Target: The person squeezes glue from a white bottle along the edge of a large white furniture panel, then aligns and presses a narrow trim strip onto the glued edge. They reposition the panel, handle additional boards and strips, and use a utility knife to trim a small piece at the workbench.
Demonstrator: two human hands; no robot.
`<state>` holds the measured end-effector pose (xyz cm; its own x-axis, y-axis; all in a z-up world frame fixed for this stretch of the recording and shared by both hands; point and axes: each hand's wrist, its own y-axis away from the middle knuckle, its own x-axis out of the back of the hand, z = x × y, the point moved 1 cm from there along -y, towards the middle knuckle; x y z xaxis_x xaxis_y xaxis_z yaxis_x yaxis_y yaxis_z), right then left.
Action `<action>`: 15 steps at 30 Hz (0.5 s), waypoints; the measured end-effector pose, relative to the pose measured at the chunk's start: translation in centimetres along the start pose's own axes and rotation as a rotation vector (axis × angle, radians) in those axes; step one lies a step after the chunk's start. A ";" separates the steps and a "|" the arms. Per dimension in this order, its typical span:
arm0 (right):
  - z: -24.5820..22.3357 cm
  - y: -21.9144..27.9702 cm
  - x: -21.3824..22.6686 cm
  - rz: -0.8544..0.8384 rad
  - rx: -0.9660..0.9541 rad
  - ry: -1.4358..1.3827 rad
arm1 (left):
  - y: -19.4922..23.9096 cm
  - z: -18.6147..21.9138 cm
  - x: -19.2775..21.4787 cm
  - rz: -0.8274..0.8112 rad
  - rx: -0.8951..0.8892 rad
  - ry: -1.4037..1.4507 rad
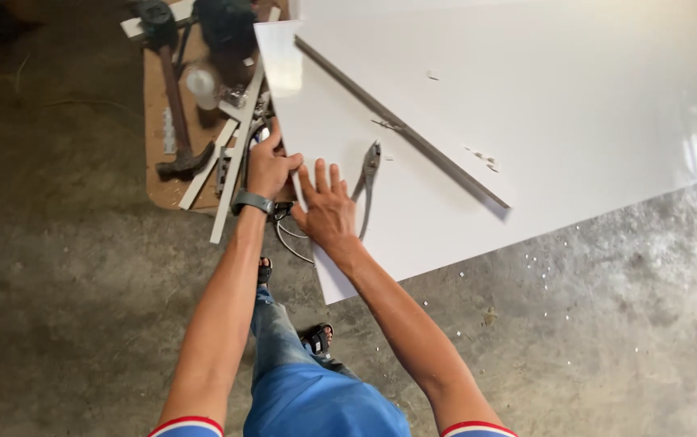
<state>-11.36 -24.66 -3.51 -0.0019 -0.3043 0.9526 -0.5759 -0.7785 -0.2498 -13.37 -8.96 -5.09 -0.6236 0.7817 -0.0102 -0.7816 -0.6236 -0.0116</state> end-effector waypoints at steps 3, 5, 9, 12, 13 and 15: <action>0.3 0.1 0.1 -0.014 0.011 -0.007 | 0.3 1.3 -0.7 0.026 -0.069 0.022; 0.1 0.1 0.5 -0.002 0.009 -0.026 | 0.7 2.0 -0.9 0.043 -0.041 -0.008; 0.4 0.4 0.8 0.033 0.011 -0.072 | 0.4 0.1 -1.2 0.049 -0.015 -0.004; 0.5 0.2 1.2 0.030 0.032 -0.089 | 0.9 1.8 -1.7 0.067 0.041 -0.030; 0.6 0.3 1.6 0.033 0.043 -0.086 | 0.7 1.9 -1.8 0.076 0.034 -0.026; 0.7 0.2 2.1 0.026 0.057 -0.091 | 0.0 2.1 -1.9 0.085 0.061 -0.079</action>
<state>-10.90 -25.90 -1.69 0.0590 -0.3712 0.9267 -0.5292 -0.7988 -0.2863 -12.23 -10.39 -2.99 -0.6846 0.7255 0.0705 -0.7242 -0.6880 0.0469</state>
